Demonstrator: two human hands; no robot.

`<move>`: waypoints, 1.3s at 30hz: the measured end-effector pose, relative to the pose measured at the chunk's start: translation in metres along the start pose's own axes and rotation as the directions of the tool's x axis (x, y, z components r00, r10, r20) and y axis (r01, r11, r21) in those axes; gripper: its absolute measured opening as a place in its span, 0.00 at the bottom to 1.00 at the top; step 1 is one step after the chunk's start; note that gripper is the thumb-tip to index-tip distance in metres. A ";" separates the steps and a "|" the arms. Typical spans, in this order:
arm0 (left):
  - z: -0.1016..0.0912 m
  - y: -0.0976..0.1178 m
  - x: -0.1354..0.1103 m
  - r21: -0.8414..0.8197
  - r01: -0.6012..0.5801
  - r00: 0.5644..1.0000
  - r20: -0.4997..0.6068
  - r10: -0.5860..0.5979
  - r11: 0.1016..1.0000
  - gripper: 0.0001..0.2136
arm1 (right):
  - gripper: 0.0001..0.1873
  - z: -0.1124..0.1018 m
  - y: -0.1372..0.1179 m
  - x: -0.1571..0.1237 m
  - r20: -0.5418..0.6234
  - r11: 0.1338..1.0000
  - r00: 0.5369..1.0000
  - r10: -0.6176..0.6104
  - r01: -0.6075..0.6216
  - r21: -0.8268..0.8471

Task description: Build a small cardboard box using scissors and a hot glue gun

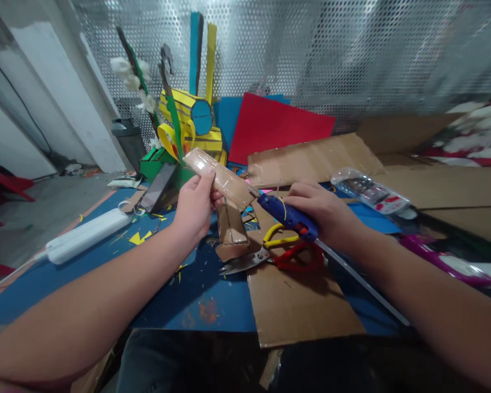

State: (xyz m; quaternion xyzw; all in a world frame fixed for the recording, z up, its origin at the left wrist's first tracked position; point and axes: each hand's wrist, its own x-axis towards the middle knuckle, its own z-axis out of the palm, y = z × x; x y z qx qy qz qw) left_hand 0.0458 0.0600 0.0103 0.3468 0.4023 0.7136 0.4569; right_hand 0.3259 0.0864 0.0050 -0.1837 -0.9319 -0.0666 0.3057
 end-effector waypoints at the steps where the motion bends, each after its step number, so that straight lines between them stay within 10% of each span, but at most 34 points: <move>1: -0.001 -0.001 0.002 0.002 -0.007 1.000 0.006 0.007 1.000 0.20 | 0.09 -0.003 -0.002 0.001 0.012 1.000 1.000 -0.005 0.005 -0.019; 9: -0.007 -0.003 0.011 -0.024 -0.125 0.992 0.023 0.126 0.992 0.20 | 0.10 -0.007 0.011 -0.004 -0.090 0.971 0.968 0.236 -0.237 -0.001; 15: -0.003 -0.007 0.008 -0.089 -0.107 0.994 -0.019 0.106 0.990 0.20 | 0.18 0.015 0.004 -0.013 -0.147 0.684 0.745 0.650 -0.490 0.540; 23: -0.004 -0.016 -0.001 -0.131 -0.134 0.989 0.047 0.141 0.982 0.22 | 0.19 0.017 -0.015 -0.011 -0.167 0.732 0.806 0.568 -0.403 0.549; 39: -0.003 -0.017 -0.003 -0.136 -0.188 0.980 0.037 0.195 0.973 0.23 | 0.21 0.021 -0.003 -0.020 -0.229 0.762 0.783 0.579 -0.419 0.494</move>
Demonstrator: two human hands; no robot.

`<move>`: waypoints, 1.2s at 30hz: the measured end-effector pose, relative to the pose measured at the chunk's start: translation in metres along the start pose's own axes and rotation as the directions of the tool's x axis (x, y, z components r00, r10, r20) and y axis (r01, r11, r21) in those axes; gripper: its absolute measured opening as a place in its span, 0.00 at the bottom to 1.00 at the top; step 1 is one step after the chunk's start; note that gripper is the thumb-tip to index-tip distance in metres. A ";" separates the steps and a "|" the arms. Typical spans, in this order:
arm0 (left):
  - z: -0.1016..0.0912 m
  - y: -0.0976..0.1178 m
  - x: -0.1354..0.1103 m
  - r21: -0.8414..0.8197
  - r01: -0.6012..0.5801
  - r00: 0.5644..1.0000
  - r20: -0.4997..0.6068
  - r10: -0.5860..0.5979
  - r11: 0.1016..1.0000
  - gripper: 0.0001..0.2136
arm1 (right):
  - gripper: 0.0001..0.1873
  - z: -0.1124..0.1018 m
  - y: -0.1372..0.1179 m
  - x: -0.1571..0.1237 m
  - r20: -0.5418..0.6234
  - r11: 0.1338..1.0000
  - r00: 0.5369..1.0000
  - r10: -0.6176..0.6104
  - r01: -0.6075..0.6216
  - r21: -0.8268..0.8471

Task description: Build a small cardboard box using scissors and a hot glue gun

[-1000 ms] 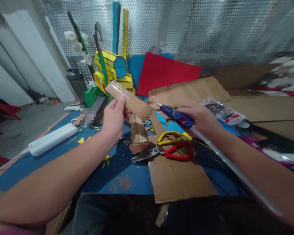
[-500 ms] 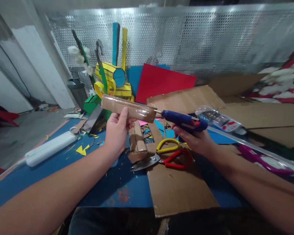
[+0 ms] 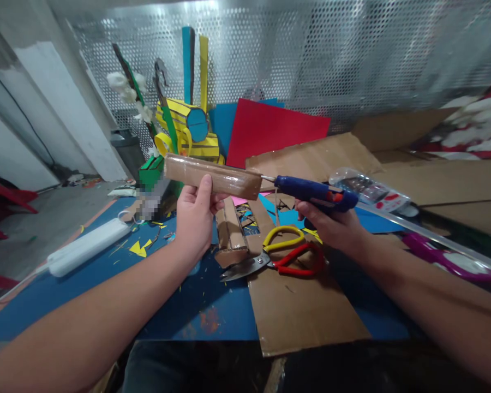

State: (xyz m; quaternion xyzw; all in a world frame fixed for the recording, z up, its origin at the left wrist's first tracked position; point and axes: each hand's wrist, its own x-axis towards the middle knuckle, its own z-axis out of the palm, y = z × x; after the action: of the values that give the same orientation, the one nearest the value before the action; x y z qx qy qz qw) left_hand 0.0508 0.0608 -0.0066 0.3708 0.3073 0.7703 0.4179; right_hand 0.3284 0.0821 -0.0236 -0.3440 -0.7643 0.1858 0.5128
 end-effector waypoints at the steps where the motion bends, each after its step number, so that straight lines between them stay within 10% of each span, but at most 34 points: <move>1: 0.000 0.000 0.000 0.000 -0.005 1.000 -0.003 0.005 1.000 0.23 | 0.21 0.000 0.000 0.000 -0.009 1.000 1.000 -0.010 0.010 0.000; 36: 0.004 0.008 0.000 0.020 0.002 0.999 -0.035 -0.002 1.000 0.22 | 0.19 -0.007 -0.024 0.007 0.160 0.993 0.982 -0.101 0.108 -0.035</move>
State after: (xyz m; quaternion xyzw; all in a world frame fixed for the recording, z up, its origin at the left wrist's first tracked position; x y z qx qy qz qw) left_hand 0.0513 0.0579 0.0020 0.3612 0.3227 0.7731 0.4095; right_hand 0.3252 0.0705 -0.0009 -0.2985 -0.8234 0.1685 0.4522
